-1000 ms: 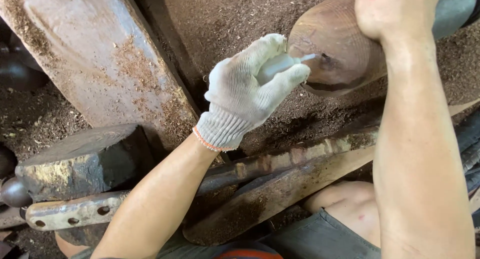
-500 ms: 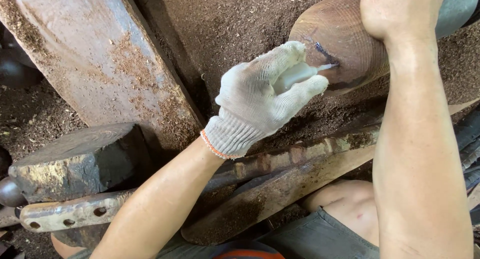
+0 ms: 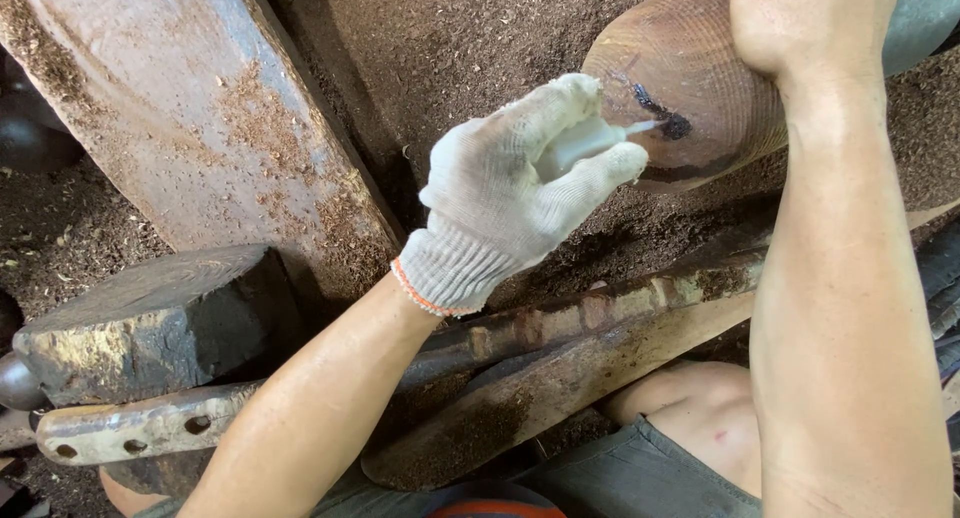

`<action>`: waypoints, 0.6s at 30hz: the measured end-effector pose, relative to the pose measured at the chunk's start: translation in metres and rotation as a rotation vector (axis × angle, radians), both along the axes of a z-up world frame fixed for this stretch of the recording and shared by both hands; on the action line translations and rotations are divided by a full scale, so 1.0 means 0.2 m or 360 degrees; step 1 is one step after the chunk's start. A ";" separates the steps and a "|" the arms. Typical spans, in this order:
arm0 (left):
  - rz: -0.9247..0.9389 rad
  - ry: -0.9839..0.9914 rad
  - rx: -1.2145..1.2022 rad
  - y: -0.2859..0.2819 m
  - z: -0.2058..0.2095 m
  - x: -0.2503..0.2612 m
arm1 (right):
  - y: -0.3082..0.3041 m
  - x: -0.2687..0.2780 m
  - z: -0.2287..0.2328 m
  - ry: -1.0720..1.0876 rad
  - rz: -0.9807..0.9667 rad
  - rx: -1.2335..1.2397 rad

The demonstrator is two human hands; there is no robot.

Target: Applying glue to a wooden vessel on a lathe and smoothing it.

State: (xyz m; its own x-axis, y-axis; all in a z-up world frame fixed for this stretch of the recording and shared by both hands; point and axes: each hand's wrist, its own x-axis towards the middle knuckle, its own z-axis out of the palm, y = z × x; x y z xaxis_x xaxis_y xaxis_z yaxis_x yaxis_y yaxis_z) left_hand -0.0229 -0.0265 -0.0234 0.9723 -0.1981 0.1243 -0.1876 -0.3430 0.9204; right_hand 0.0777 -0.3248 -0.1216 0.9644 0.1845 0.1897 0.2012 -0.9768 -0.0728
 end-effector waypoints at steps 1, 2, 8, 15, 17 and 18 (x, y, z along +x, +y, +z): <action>0.0000 -0.0063 -0.0006 0.00 0.00 -0.01 | 0.00 0.00 -0.01 0.0060 -0.0039 0.0006; 0.0003 -0.0062 -0.0004 0.00 0.00 0.00 | 0.00 0.00 0.00 0.0061 -0.0037 0.0008; 0.0050 0.0093 0.0043 0.05 0.00 0.06 | 0.01 -0.05 0.05 -0.0257 0.0257 0.0025; 0.0101 0.0073 0.0066 0.06 -0.02 0.06 | 0.06 -0.13 0.15 0.0099 -0.0052 0.0464; 0.0084 0.0128 -0.0006 0.05 -0.02 0.05 | 0.04 -0.16 0.14 0.0098 -0.0081 0.0535; 0.0097 0.0095 -0.0021 0.05 -0.02 0.05 | 0.02 -0.18 0.12 -0.0012 0.0052 0.0623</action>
State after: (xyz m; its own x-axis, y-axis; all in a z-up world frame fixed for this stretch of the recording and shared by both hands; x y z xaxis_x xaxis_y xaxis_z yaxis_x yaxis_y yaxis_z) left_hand -0.0132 -0.0164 -0.0275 0.9882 -0.1373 0.0679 -0.1114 -0.3398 0.9339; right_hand 0.0413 -0.3199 -0.0968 0.9575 0.1271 0.2588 0.2335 -0.8686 -0.4371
